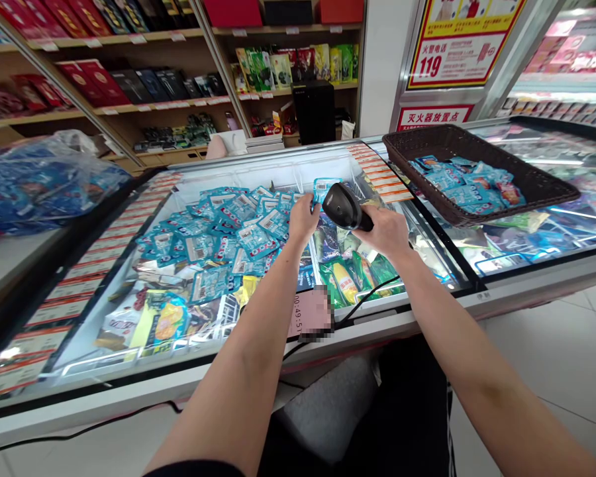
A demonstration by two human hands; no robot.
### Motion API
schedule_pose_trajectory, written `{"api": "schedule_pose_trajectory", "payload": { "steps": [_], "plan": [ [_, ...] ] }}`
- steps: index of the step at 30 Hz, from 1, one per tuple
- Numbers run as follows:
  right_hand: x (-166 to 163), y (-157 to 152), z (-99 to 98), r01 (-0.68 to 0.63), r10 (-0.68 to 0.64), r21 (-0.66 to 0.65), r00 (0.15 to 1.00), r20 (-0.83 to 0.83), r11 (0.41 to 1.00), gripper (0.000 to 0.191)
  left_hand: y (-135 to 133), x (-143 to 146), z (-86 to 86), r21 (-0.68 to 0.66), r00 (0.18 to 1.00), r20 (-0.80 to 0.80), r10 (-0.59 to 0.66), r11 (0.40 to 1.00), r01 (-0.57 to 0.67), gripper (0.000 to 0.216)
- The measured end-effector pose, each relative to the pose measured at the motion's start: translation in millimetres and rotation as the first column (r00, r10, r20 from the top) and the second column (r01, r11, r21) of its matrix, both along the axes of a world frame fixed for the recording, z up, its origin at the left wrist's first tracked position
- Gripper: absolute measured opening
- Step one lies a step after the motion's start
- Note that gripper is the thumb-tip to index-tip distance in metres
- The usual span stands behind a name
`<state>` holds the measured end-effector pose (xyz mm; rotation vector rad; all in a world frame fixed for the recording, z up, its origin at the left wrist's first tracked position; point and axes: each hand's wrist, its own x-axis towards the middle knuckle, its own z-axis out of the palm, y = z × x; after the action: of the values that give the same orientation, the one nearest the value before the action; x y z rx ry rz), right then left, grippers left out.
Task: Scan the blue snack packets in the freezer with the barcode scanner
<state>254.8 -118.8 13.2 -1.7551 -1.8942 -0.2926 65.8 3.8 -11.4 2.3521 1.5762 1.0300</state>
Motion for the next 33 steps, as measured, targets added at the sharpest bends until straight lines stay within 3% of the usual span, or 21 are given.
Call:
{"api": "schedule_pose_trajectory", "payload": {
  "steps": [9, 21, 33],
  "plan": [
    [0.5, 0.3, -1.5, 0.003, -0.004, 0.016, 1.0, 0.009, 1.0, 0.043, -0.9, 0.0, 0.5, -0.011, 1.0, -0.008, 0.004, 1.0, -0.004, 0.011],
    [4.0, 5.9, -8.7, -0.046, 0.045, 0.134, 0.999, 0.015, 0.99, 0.039, 0.2, 0.4, -0.1, 0.02, 1.0, 0.007, -0.003, 1.0, 0.002, 0.012],
    [3.7, 5.4, -8.1, -0.037, 0.036, 0.114, 0.999, 0.018, 0.993, 0.039, 1.6, 0.8, -2.2, 0.03, 1.0, 0.0, 0.002, 1.0, -0.002, 0.012]
  ]
}}
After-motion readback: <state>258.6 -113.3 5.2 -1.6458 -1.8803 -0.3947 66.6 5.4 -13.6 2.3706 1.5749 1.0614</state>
